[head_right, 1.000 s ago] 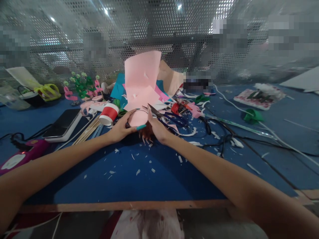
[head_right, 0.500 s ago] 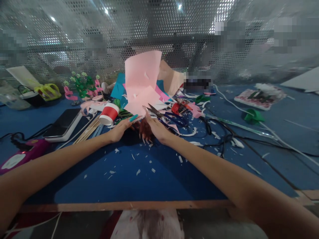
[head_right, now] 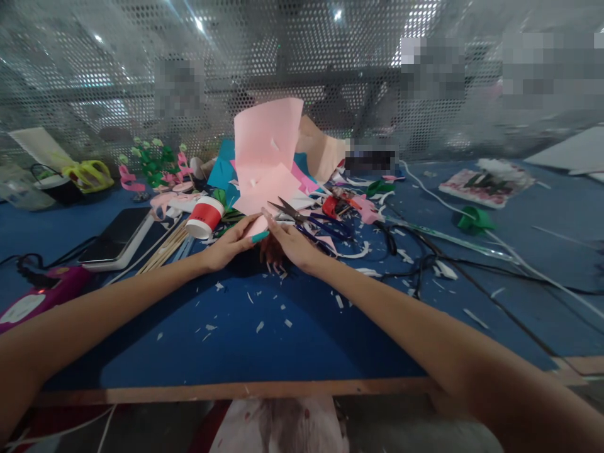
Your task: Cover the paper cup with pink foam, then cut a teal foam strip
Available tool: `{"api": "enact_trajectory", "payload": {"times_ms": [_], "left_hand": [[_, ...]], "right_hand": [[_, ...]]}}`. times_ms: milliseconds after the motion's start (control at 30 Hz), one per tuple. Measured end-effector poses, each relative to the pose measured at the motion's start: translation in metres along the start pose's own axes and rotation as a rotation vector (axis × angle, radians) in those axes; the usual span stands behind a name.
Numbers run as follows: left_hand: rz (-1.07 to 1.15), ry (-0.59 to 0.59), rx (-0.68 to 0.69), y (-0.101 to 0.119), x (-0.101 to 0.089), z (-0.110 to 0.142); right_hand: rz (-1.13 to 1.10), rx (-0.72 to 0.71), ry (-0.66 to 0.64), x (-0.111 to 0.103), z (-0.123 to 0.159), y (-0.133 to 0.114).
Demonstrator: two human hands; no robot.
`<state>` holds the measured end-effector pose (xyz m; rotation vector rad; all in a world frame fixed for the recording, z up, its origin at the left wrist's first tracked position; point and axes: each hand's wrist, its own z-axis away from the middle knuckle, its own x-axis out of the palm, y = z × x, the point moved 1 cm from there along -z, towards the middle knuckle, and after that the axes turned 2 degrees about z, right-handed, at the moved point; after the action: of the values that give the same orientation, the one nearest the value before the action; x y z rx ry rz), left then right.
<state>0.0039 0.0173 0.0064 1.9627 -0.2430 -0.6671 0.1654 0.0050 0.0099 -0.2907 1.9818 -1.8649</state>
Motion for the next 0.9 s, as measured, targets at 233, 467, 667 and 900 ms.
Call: {"api": "enact_trajectory", "payload": {"times_ms": [233, 467, 667, 900], "left_hand": [[-0.018, 0.005, -0.005, 0.0005, 0.0010, 0.0001], [0.055, -0.003, -0.038, 0.0019, 0.0017, 0.0003], [0.144, 0.039, -0.103, 0.0010, 0.0005, -0.0002], [0.173, 0.166, -0.113, -0.0052, -0.0013, -0.0041]], "right_hand": [[0.018, 0.024, -0.025, 0.0017, 0.0014, -0.0028], [0.000, 0.017, -0.022, 0.0024, 0.0019, -0.0030], [-0.028, -0.001, -0.024, 0.0027, 0.0021, -0.0029], [-0.017, 0.032, -0.012, 0.0023, 0.0025, -0.0025]]}}
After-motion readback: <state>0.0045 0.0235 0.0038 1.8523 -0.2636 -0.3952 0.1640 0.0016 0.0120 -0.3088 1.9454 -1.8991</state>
